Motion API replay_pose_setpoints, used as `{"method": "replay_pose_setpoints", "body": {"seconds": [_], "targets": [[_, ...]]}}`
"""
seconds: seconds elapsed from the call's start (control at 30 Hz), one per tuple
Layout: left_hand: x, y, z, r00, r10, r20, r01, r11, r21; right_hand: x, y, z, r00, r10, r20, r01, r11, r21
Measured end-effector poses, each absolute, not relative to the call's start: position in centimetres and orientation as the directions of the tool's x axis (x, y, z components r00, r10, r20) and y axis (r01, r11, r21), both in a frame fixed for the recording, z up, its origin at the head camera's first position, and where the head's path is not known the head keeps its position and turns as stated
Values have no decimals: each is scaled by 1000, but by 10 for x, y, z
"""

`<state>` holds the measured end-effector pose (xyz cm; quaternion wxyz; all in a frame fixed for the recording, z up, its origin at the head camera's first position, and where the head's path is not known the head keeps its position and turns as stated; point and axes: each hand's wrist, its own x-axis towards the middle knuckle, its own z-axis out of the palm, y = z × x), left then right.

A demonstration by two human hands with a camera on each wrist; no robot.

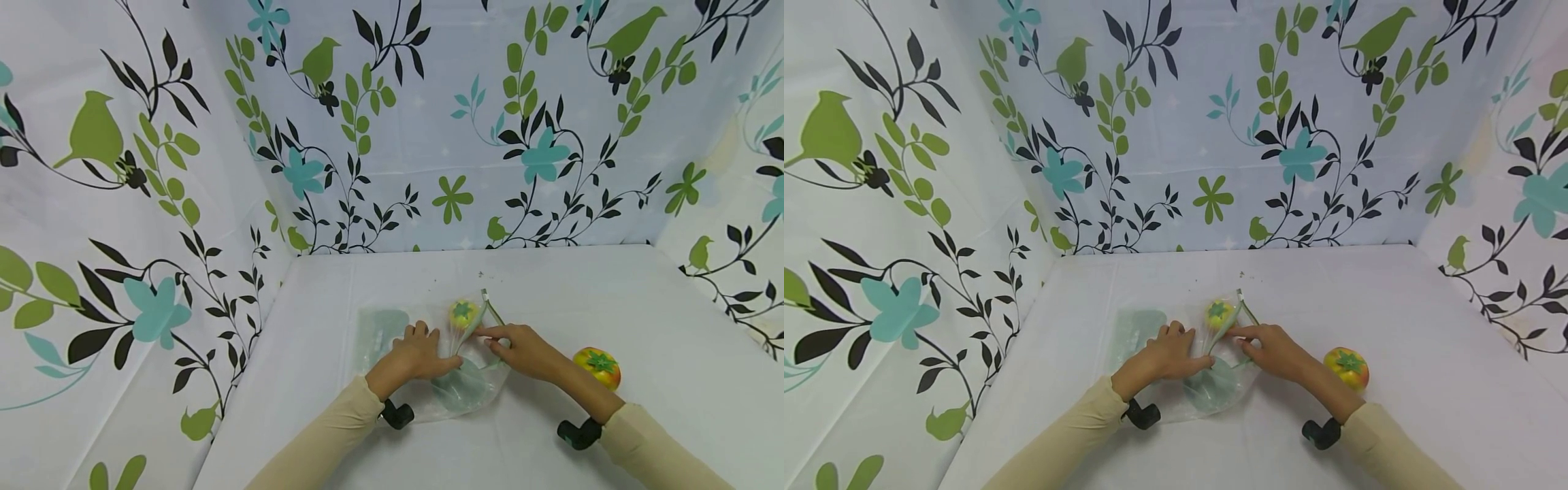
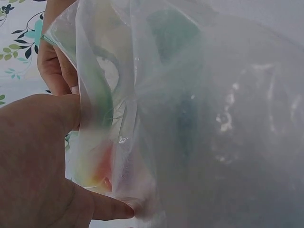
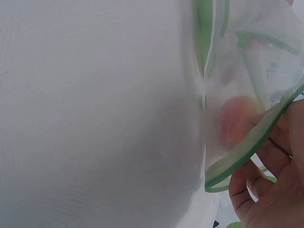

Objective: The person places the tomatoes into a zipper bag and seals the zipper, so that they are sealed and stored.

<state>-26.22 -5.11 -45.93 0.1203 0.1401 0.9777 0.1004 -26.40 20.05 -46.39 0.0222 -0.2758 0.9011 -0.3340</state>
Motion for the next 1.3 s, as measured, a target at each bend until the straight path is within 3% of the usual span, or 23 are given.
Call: {"method": "replay_pose_setpoints", "body": {"seconds": [0.33,0.73,1.3], "targets": [[-263,-51,-461,-931,302,-204,253,939,234,-263,207,-461,-834,-519,187,-513,604,-610],[-260,-53,-456,-929,315,-196,262,930,258,-253,228,-450,-853,-454,258,-518,669,-534],[-261,-52,-459,-927,316,-204,263,932,250,-234,281,-427,-912,-358,201,-408,733,-544]]}}
